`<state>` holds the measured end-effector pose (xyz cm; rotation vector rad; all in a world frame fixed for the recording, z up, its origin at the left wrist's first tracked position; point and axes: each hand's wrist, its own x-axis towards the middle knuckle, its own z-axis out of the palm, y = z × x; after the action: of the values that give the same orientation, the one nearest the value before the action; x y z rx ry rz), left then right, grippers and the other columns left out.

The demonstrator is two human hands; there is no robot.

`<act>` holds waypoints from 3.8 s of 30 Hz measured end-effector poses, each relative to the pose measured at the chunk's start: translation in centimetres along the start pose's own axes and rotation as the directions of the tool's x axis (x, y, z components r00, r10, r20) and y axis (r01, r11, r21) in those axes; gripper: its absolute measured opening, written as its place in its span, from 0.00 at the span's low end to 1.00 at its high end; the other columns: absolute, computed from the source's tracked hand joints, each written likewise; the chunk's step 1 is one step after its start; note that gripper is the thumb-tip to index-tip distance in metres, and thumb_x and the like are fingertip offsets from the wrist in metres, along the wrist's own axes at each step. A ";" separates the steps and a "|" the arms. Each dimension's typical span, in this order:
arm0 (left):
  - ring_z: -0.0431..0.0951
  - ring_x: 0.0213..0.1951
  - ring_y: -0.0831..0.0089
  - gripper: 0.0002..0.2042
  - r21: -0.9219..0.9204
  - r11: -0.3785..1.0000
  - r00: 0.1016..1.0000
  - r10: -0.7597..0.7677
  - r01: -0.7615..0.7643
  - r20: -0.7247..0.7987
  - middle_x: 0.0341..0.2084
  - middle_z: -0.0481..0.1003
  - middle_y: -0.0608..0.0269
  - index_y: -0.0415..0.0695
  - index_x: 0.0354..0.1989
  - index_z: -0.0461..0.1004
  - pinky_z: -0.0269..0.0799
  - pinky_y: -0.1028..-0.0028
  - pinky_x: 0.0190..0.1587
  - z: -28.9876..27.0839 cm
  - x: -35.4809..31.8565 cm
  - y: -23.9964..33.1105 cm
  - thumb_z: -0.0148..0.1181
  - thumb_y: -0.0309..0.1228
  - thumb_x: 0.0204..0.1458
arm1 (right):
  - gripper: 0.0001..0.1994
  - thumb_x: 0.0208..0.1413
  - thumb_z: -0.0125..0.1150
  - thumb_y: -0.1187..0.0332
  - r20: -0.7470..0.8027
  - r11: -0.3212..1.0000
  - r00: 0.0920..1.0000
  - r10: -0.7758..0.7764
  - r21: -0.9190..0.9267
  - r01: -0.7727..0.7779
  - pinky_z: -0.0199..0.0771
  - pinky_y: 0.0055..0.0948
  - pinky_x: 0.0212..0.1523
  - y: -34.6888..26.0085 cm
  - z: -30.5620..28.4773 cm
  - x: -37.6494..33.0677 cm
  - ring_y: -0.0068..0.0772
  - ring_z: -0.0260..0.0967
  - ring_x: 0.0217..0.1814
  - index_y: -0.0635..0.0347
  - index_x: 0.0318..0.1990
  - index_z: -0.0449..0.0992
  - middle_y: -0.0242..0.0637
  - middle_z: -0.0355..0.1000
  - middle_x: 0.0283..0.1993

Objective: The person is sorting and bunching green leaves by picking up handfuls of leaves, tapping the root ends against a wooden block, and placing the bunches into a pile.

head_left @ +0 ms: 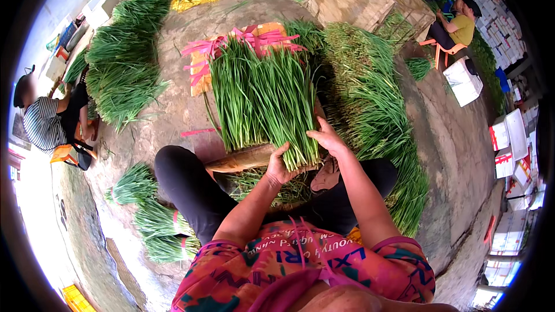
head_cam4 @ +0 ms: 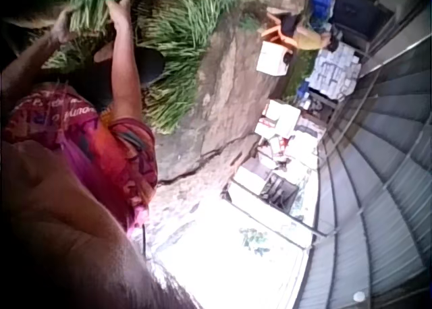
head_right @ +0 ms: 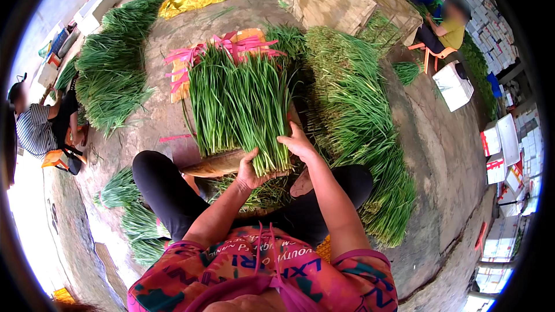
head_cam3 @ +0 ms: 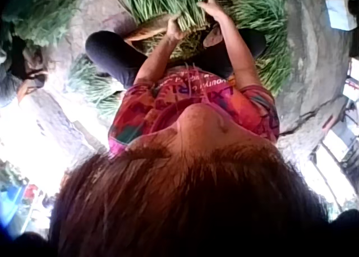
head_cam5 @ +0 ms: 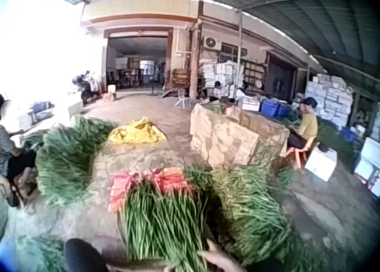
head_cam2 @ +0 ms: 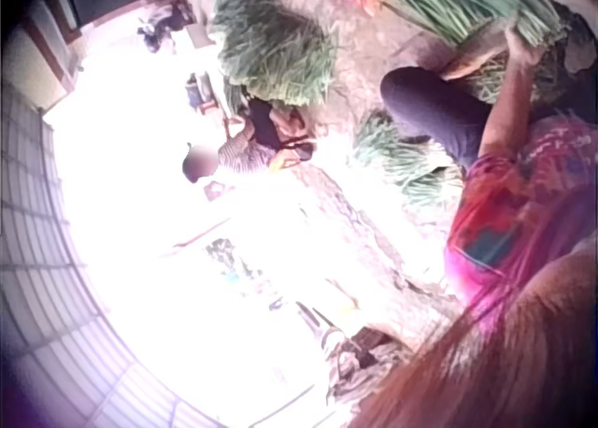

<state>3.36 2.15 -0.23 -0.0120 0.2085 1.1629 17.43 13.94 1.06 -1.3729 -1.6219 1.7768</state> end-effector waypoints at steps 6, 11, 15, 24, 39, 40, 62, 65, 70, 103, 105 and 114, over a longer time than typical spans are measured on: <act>0.67 0.48 0.50 0.32 0.153 0.988 0.998 0.019 -0.010 -0.057 0.47 0.64 0.41 0.38 0.55 0.55 0.63 0.56 0.52 0.2 0.3 -0.2 0.50 0.48 0.47 | 0.40 0.47 0.59 0.63 -0.059 0.992 0.997 0.047 -0.115 -0.053 0.64 0.28 0.46 -2.7 1.6 -1.5 0.35 0.63 0.49 0.67 0.61 0.40 0.50 0.58 0.55; 0.69 0.46 0.53 0.27 0.085 0.996 0.999 -0.039 0.038 0.004 0.44 0.66 0.41 0.36 0.53 0.56 0.65 0.59 0.51 0.5 0.6 -0.2 0.50 0.38 0.46 | 0.45 0.46 0.59 0.56 -0.195 0.884 0.972 -0.132 -0.468 0.026 0.68 0.30 0.43 -1.5 0.4 -1.4 0.41 0.66 0.45 0.66 0.62 0.36 0.56 0.60 0.52; 0.67 0.48 0.52 0.28 -0.006 1.000 1.000 -0.026 0.026 -0.006 0.47 0.64 0.41 0.36 0.54 0.55 0.60 0.54 0.53 1.2 0.1 -0.1 0.51 0.35 0.43 | 0.30 0.46 0.59 0.56 -0.142 0.795 0.927 -0.347 -0.569 0.211 0.68 0.30 0.43 -5.4 0.1 -6.0 0.40 0.67 0.43 0.65 0.54 0.60 0.46 0.64 0.50; 0.74 0.37 0.61 0.20 0.022 1.000 0.987 0.014 -0.011 -0.162 0.35 0.72 0.53 0.38 0.43 0.65 0.71 0.61 0.42 0.5 0.2 -0.4 0.54 0.36 0.42 | 0.12 0.43 0.55 0.71 0.202 0.396 0.866 -0.458 -0.825 0.402 0.68 0.35 0.33 -5.6 2.3 -9.5 0.40 0.67 0.31 0.62 0.38 0.71 0.40 0.64 0.30; 0.71 0.38 0.63 0.23 0.181 0.983 0.909 0.082 -0.007 -0.410 0.38 0.71 0.61 0.45 0.45 0.64 0.64 0.63 0.45 1.9 0.0 -1.3 0.62 0.34 0.39 | 0.02 0.44 0.47 0.76 0.306 0.287 0.811 -0.499 -0.824 0.488 0.66 0.39 0.29 -2.8 3.2 -9.4 0.47 0.66 0.30 0.64 0.25 0.62 0.45 0.62 0.28; 0.71 0.39 0.66 0.19 0.199 0.980 0.921 0.085 -0.007 -0.381 0.36 0.72 0.66 0.47 0.42 0.67 0.61 0.65 0.46 0.8 0.2 -1.2 0.62 0.34 0.40 | 0.03 0.46 0.48 0.74 0.321 0.300 0.829 -0.457 -0.822 0.484 0.65 0.40 0.29 -3.1 3.4 -9.8 0.48 0.65 0.31 0.63 0.25 0.64 0.45 0.63 0.30; 0.72 0.24 0.73 0.11 0.257 0.964 0.981 -0.012 0.063 -0.194 0.25 0.72 0.60 0.36 0.37 0.69 0.71 0.73 0.28 -4.9 -1.3 -0.1 0.56 0.22 0.43 | 0.40 0.44 0.56 0.51 -0.091 0.525 0.963 -0.255 -0.849 0.059 0.72 0.34 0.25 -5.7 4.2 0.8 0.40 0.71 0.27 0.69 0.58 0.48 0.47 0.72 0.31; 0.70 0.24 0.72 0.13 0.289 0.955 0.987 -0.023 0.070 -0.161 0.21 0.70 0.62 0.35 0.38 0.68 0.68 0.74 0.28 -5.3 -1.6 -0.2 0.57 0.26 0.43 | 0.40 0.44 0.55 0.55 -0.048 0.513 0.985 -0.164 -0.857 0.044 0.72 0.33 0.24 -6.1 4.0 0.7 0.39 0.71 0.26 0.69 0.59 0.44 0.47 0.71 0.29; 0.69 0.24 0.70 0.15 0.279 0.957 0.996 -0.067 0.080 -0.058 0.22 0.69 0.60 0.34 0.37 0.68 0.65 0.74 0.27 -6.0 -1.8 0.0 0.58 0.29 0.42 | 0.39 0.43 0.60 0.61 0.074 0.485 0.990 -0.118 -0.866 0.122 0.71 0.34 0.23 -9.7 3.4 0.4 0.38 0.69 0.24 0.69 0.58 0.45 0.44 0.70 0.27; 0.74 0.23 0.72 0.09 0.551 0.825 0.973 0.004 0.126 -0.229 0.22 0.74 0.61 0.39 0.31 0.72 0.70 0.73 0.26 -7.2 -3.6 1.8 0.59 0.19 0.38 | 0.11 0.45 0.60 0.64 -0.053 0.933 0.987 -0.154 -0.336 0.128 0.65 0.23 0.17 -13.0 2.4 15.8 0.23 0.65 0.15 0.63 0.21 0.75 0.34 0.71 0.18; 0.73 0.22 0.72 0.08 0.530 0.837 0.968 0.002 0.136 -0.252 0.22 0.74 0.61 0.39 0.30 0.72 0.70 0.74 0.25 -6.6 -3.8 1.8 0.59 0.19 0.39 | 0.08 0.48 0.57 0.68 -0.029 0.968 0.997 -0.075 -0.243 0.066 0.62 0.17 0.14 -14.1 1.5 14.5 0.18 0.64 0.14 0.63 0.25 0.76 0.34 0.71 0.18; 0.71 0.19 0.70 0.08 0.532 0.827 0.974 -0.075 0.180 -0.213 0.18 0.73 0.57 0.33 0.30 0.72 0.66 0.75 0.22 -5.7 -4.7 2.3 0.58 0.23 0.42 | 0.09 0.47 0.52 0.67 -0.111 0.532 0.820 -0.561 -0.808 0.255 0.65 0.41 0.35 -12.6 -1.4 10.3 0.47 0.66 0.33 0.63 0.22 0.66 0.44 0.67 0.24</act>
<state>-1.41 -1.85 -4.83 0.3734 0.6945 0.9317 9.73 26.32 8.55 -1.3149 -2.3398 0.4589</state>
